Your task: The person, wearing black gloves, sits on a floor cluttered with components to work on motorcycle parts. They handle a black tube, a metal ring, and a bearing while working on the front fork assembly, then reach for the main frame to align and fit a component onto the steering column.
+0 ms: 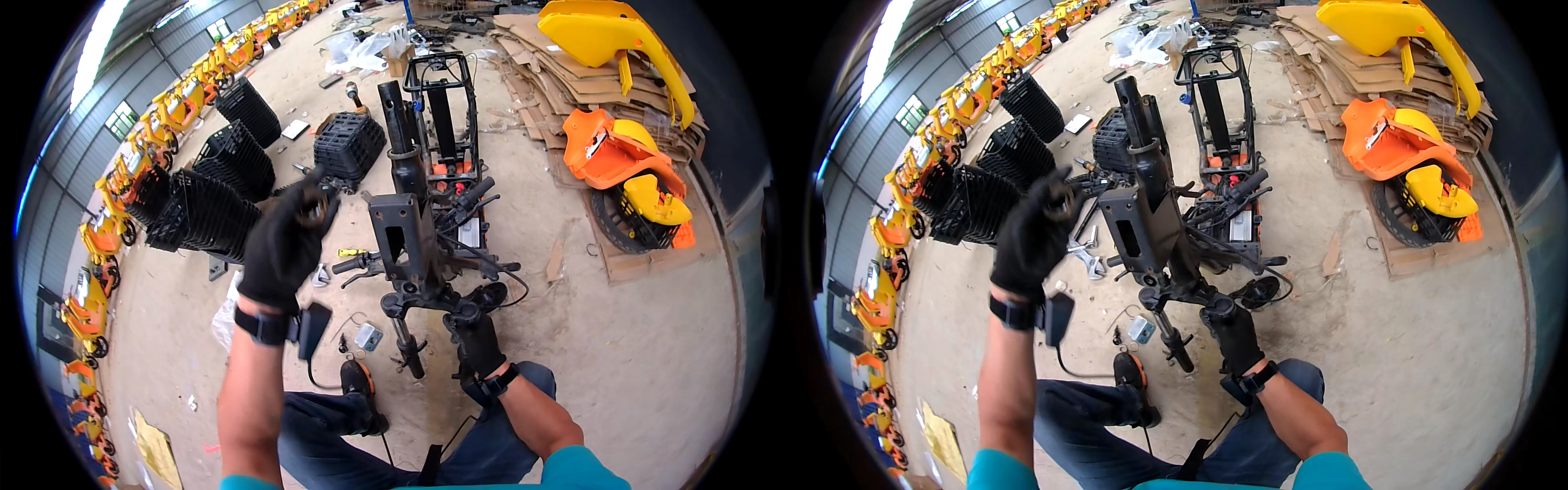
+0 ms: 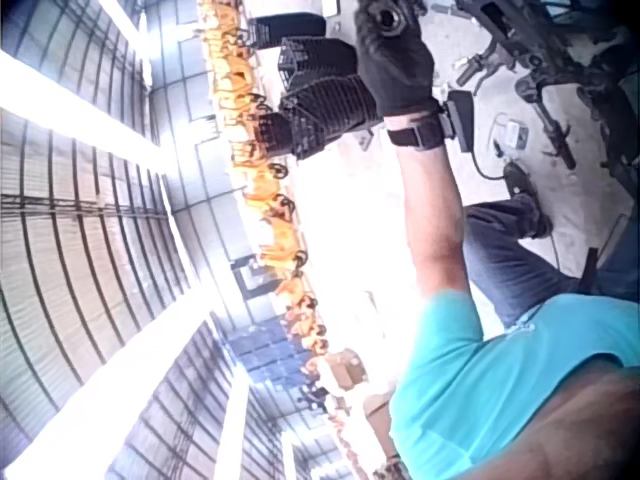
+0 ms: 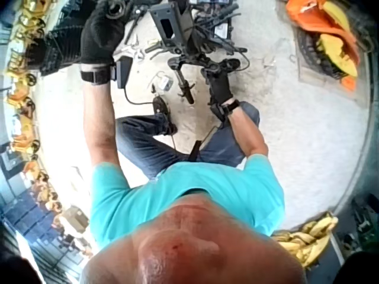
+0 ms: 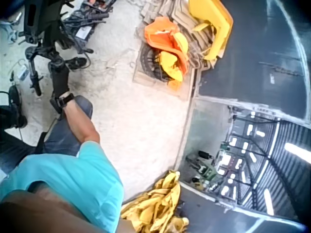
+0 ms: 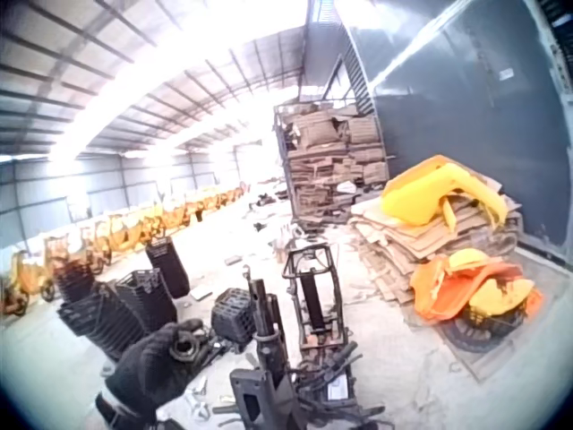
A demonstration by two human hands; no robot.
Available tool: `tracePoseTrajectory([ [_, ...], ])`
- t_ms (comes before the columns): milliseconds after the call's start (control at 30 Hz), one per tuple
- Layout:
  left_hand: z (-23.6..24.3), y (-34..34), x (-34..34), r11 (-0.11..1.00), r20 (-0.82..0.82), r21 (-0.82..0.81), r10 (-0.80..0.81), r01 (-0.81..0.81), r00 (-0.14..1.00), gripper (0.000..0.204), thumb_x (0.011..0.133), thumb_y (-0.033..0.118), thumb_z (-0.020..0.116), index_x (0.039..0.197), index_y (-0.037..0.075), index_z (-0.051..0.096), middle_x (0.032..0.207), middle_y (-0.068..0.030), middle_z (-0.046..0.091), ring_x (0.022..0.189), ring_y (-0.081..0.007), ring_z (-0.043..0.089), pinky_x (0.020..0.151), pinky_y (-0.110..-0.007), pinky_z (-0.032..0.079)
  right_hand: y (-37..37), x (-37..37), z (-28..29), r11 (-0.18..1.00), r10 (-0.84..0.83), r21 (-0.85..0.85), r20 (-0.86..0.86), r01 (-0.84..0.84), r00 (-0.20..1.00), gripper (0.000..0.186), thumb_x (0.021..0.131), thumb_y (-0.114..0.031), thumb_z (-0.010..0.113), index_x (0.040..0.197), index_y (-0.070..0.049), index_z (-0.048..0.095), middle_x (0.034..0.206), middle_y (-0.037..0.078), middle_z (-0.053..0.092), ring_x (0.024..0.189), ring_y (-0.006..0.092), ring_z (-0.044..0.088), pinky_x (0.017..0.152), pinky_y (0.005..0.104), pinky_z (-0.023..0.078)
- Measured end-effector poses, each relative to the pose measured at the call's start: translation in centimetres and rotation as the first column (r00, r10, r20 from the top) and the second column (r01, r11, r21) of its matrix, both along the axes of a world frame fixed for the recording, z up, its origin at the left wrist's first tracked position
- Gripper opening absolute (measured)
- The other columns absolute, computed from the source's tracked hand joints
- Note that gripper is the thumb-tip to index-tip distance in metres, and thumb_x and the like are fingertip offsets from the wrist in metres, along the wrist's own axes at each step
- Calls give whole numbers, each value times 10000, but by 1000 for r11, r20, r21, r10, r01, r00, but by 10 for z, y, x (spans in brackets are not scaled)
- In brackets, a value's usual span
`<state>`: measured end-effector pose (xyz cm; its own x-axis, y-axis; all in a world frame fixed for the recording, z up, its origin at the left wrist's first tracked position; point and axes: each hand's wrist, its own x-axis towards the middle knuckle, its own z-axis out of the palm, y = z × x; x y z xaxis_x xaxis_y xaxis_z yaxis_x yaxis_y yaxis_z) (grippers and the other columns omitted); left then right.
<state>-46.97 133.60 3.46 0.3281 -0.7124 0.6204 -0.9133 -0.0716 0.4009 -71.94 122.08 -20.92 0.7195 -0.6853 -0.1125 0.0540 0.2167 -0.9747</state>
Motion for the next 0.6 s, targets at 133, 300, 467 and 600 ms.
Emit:
tracePoseTrajectory([
  [133, 49, -45, 47, 997, 37, -16, -81, 81, 996, 278, 965, 139, 538, 1181, -34, 554, 1233, -163, 598, 1097, -250, 599, 990, -354, 460, 2, 4, -7, 998, -29, 65, 61, 25, 998, 153, 874, -149, 692, 983, -42, 683, 734, -41, 604, 621, 38, 494, 543, 230, 404],
  [300, 88, -99, 55, 961, -80, -1, -275, 276, 958, 256, 957, 87, 566, 1175, -46, 583, 1158, -144, 627, 1084, -196, 601, 981, -283, 487, 5, 4, -7, 998, -31, 52, 71, 28, 997, 160, 868, -148, 699, 982, -35, 686, 749, -31, 619, 653, 36, 507, 560, 237, 422],
  [467, 89, -129, 33, 904, -776, -236, -396, 357, 490, 324, 966, 135, 579, 1252, -18, 561, 1084, -69, 637, 1005, -147, 598, 937, -261, 472, 4, 4, -10, 997, -70, 19, 81, 68, 994, 186, 869, -127, 695, 1017, -15, 680, 799, -17, 643, 720, 46, 534, 611, 253, 454],
  [600, 82, -133, 34, 883, -755, -231, -428, 410, 497, 388, 969, 173, 586, 1308, -5, 522, 1091, -50, 627, 1001, -123, 584, 921, -267, 459, 2, 4, -12, 998, -50, -31, 99, 54, 994, 202, 870, -112, 687, 1040, -4, 674, 860, 7, 672, 775, 62, 555, 678, 265, 477],
])
